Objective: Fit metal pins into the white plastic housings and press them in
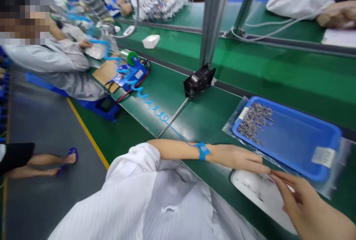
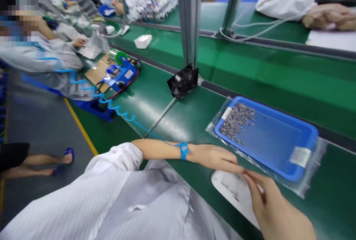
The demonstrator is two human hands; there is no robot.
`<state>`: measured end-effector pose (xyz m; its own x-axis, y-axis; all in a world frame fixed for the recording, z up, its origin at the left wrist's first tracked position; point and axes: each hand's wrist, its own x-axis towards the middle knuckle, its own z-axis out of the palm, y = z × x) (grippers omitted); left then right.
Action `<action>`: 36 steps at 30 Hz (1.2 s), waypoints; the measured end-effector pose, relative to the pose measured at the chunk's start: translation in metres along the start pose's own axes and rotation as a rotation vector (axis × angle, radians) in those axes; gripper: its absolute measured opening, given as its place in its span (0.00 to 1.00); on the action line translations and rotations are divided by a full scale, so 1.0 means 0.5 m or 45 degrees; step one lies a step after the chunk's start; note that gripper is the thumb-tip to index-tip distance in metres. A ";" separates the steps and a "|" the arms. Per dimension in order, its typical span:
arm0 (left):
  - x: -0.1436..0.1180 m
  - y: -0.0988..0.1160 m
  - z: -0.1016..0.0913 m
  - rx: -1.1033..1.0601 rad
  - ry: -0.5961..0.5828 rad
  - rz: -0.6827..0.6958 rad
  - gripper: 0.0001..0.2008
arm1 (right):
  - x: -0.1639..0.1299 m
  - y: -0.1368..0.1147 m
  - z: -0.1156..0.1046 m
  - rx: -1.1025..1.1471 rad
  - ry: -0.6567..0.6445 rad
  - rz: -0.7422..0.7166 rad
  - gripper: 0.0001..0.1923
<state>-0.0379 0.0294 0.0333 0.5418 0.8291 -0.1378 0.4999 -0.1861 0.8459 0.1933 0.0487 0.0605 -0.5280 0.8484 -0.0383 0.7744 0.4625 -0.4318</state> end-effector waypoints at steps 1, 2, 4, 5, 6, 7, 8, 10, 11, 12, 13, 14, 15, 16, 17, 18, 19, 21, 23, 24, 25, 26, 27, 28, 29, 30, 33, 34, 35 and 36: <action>-0.002 0.004 0.001 -0.057 -0.006 -0.031 0.19 | -0.005 -0.023 -0.023 -0.023 -0.063 0.013 0.16; -0.003 0.007 0.003 -0.088 -0.001 -0.036 0.22 | -0.008 -0.044 -0.041 -0.006 -0.099 0.046 0.16; -0.005 0.010 0.010 -0.042 0.092 -0.024 0.23 | -0.013 -0.075 -0.062 -0.002 -0.073 0.086 0.16; -0.006 0.008 0.014 0.010 0.171 0.022 0.23 | -0.015 -0.083 -0.065 -0.006 -0.057 0.098 0.17; -0.006 0.005 0.016 -0.023 0.176 0.111 0.21 | -0.018 -0.087 -0.064 -0.007 -0.054 0.112 0.17; -0.006 -0.001 0.016 -0.060 0.188 0.206 0.20 | -0.022 -0.087 -0.060 0.004 -0.044 0.119 0.16; -0.005 -0.008 0.016 -0.048 0.227 0.298 0.23 | -0.027 -0.085 -0.055 0.026 -0.037 0.125 0.16; -0.003 -0.022 0.012 -0.032 0.139 0.320 0.32 | -0.039 -0.081 -0.045 0.068 -0.056 0.159 0.16; -0.002 -0.028 0.010 0.021 0.061 0.314 0.36 | -0.044 -0.080 -0.040 0.089 -0.079 0.179 0.16; -0.002 -0.031 0.009 0.079 -0.024 0.291 0.39 | -0.050 -0.081 -0.035 0.104 -0.111 0.199 0.16; -0.002 -0.031 0.009 0.141 -0.090 0.270 0.41 | -0.054 -0.082 -0.031 0.108 -0.147 0.214 0.15; -0.002 -0.030 0.010 0.197 -0.129 0.255 0.43 | -0.056 -0.084 -0.026 0.096 -0.184 0.220 0.14; -0.002 -0.027 0.012 0.235 -0.142 0.244 0.44 | -0.056 -0.086 -0.021 0.069 -0.219 0.221 0.12; -0.001 -0.024 0.016 0.255 -0.140 0.242 0.45 | -0.054 -0.088 -0.016 0.025 -0.243 0.223 0.12; 0.000 -0.021 0.021 0.262 -0.127 0.245 0.45 | -0.051 -0.090 -0.010 -0.030 -0.255 0.230 0.11; 0.001 -0.019 0.026 0.261 -0.105 0.246 0.45 | -0.046 -0.091 -0.003 -0.082 -0.259 0.243 0.11; 0.001 -0.017 0.033 0.258 -0.080 0.248 0.44 | -0.041 -0.093 0.003 -0.126 -0.257 0.265 0.11; 0.003 -0.015 0.046 0.242 -0.021 0.258 0.42 | -0.031 -0.099 0.016 -0.180 -0.251 0.330 0.11; 0.003 -0.013 0.057 0.217 0.028 0.264 0.41 | -0.027 -0.104 0.025 -0.201 -0.251 0.400 0.11; 0.002 -0.011 0.062 0.201 0.039 0.265 0.40 | -0.028 -0.106 0.029 -0.209 -0.247 0.439 0.11; 0.002 -0.009 0.065 0.188 0.042 0.261 0.40 | -0.031 -0.108 0.032 -0.216 -0.238 0.481 0.10; 0.002 -0.006 0.066 0.180 0.038 0.249 0.40 | -0.035 -0.108 0.034 -0.217 -0.224 0.521 0.10; 0.001 -0.003 0.067 0.177 0.026 0.235 0.40 | -0.040 -0.108 0.035 -0.206 -0.207 0.553 0.10; 0.001 0.000 0.066 0.179 0.016 0.222 0.39 | -0.045 -0.108 0.036 -0.182 -0.190 0.569 0.10; 0.002 0.004 0.064 0.183 0.005 0.209 0.39 | -0.049 -0.107 0.037 -0.148 -0.180 0.565 0.10; 0.002 0.007 0.062 0.186 -0.005 0.195 0.39 | -0.053 -0.107 0.038 -0.114 -0.173 0.549 0.11; 0.004 0.013 0.057 0.181 -0.024 0.159 0.40 | -0.059 -0.106 0.041 -0.083 -0.148 0.520 0.13; 0.004 0.013 0.057 0.181 -0.022 0.159 0.40 | -0.059 -0.106 0.041 -0.094 -0.135 0.524 0.13; 0.004 0.012 0.058 0.183 -0.016 0.166 0.39 | -0.059 -0.106 0.042 -0.104 -0.123 0.529 0.13; 0.004 0.009 0.060 0.188 -0.005 0.180 0.39 | -0.058 -0.105 0.041 -0.107 -0.117 0.526 0.13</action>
<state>-0.0143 0.0145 0.0215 0.6161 0.7873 -0.0252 0.5119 -0.3760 0.7724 0.1608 -0.0054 0.0657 -0.1932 0.9420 -0.2743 0.9510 0.1111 -0.2884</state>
